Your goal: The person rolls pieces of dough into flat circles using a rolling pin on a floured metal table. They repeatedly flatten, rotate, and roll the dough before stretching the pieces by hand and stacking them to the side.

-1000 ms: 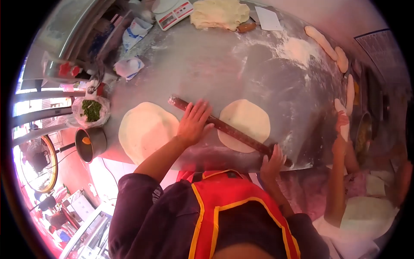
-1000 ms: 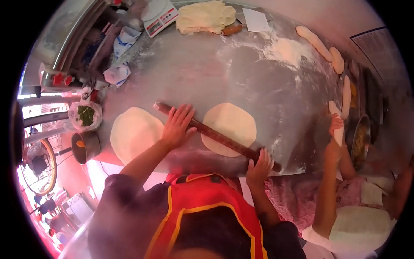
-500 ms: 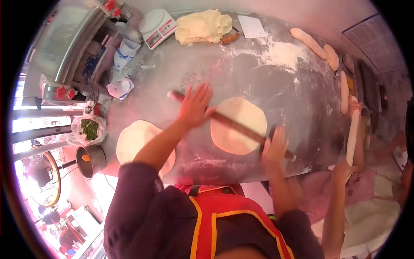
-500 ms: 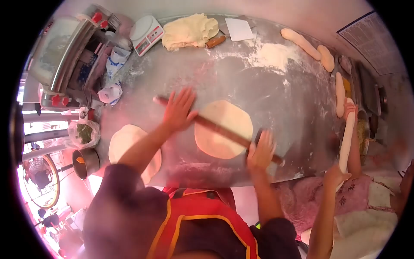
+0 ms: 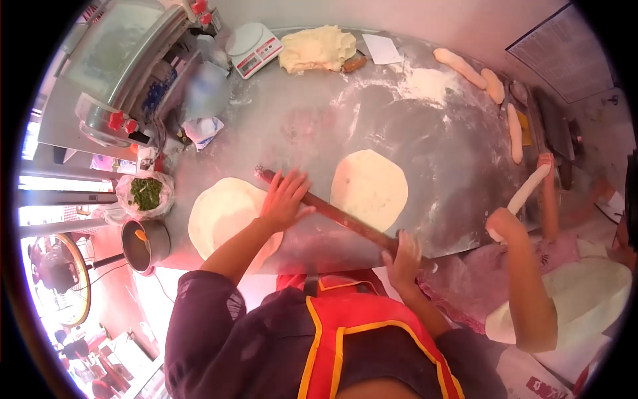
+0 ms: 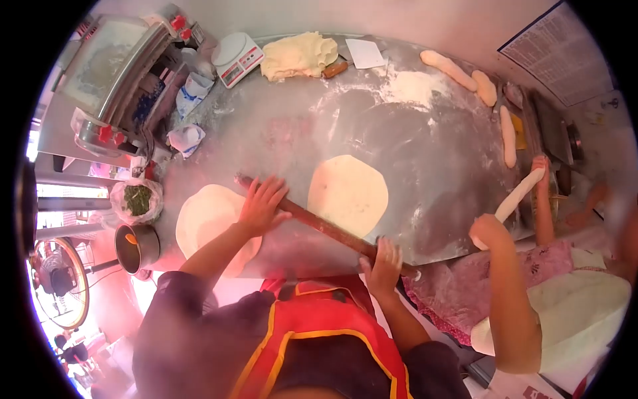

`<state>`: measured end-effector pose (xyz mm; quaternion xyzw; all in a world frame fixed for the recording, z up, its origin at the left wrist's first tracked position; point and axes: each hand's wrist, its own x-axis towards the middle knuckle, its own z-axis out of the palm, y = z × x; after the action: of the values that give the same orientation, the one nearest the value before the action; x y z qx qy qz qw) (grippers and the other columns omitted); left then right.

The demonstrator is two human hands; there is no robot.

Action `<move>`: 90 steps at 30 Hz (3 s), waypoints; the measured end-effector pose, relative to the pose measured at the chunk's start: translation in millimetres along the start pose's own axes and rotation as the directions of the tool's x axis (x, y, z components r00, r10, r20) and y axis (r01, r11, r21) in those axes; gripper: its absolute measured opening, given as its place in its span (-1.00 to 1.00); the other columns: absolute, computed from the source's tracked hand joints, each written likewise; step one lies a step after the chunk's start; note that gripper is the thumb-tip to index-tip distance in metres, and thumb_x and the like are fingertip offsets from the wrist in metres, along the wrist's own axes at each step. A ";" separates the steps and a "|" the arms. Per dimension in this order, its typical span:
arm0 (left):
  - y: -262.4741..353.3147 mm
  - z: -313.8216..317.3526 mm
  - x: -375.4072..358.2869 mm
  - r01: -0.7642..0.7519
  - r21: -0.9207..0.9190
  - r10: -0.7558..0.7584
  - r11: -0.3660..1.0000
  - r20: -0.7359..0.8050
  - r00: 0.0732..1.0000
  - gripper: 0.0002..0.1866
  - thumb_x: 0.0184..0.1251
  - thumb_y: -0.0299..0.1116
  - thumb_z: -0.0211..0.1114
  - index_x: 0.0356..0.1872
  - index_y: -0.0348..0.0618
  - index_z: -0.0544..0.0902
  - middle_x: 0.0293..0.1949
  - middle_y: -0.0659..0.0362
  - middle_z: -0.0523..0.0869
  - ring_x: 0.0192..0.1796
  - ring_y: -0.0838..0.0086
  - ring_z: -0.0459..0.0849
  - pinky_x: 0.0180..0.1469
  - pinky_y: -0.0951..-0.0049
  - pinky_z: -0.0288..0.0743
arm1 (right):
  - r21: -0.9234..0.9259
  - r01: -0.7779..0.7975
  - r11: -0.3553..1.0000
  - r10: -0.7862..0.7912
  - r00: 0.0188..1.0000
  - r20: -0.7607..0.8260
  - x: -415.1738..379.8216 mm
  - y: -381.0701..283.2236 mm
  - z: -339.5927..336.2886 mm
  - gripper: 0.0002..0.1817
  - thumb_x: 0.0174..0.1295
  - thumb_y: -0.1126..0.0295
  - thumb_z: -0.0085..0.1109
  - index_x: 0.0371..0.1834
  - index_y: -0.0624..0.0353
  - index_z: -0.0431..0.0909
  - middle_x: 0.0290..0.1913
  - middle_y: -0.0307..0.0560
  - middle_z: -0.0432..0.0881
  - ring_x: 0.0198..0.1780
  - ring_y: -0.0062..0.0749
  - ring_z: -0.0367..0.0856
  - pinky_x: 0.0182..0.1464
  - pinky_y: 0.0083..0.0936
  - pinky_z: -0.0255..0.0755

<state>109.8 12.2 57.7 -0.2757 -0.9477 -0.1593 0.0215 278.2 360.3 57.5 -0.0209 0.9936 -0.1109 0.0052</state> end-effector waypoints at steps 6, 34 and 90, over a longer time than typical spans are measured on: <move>-7.2 -8.6 -12.5 -0.072 -0.034 0.070 0.997 -0.055 0.996 -0.74 0.03 -0.39 0.34 -0.20 -0.11 0.59 -0.19 0.10 0.64 -0.01 0.13 0.58 0.14 0.13 0.37 | 0.244 0.136 0.960 -0.145 0.989 0.019 38.6 40.5 -15.6 -0.51 0.10 0.38 0.41 0.12 0.16 0.48 0.05 0.03 0.53 0.11 0.10 0.45 0.17 0.00 0.31; 144.8 8.0 -232.3 0.823 -0.259 -0.718 0.505 0.404 0.567 -0.61 0.12 0.07 0.44 -0.37 -0.07 0.70 -0.50 0.03 0.74 -0.40 0.02 0.73 -0.31 0.04 0.57 | 0.151 0.726 0.671 -0.725 0.685 -0.069 213.8 -77.7 32.8 -0.41 0.33 0.20 0.09 0.42 0.15 0.36 0.47 0.08 0.34 0.51 0.03 0.23 0.48 0.23 -0.02; 63.1 46.1 169.4 -0.027 0.036 0.021 0.999 0.163 0.986 -0.23 0.06 -0.27 0.53 0.35 -0.06 0.42 0.52 0.02 0.23 0.56 0.09 0.18 0.52 0.24 0.22 | 0.748 -0.416 0.518 0.104 0.898 0.427 205.0 39.4 9.4 -0.70 0.18 0.49 0.36 -0.02 0.35 0.66 -0.24 -0.21 0.72 -0.25 -0.56 0.64 -0.16 -0.52 0.52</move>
<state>1.8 164.4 54.1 -0.2988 -0.9457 -0.1180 -0.0488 71.9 387.9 38.5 0.1172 0.8001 -0.5544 0.1966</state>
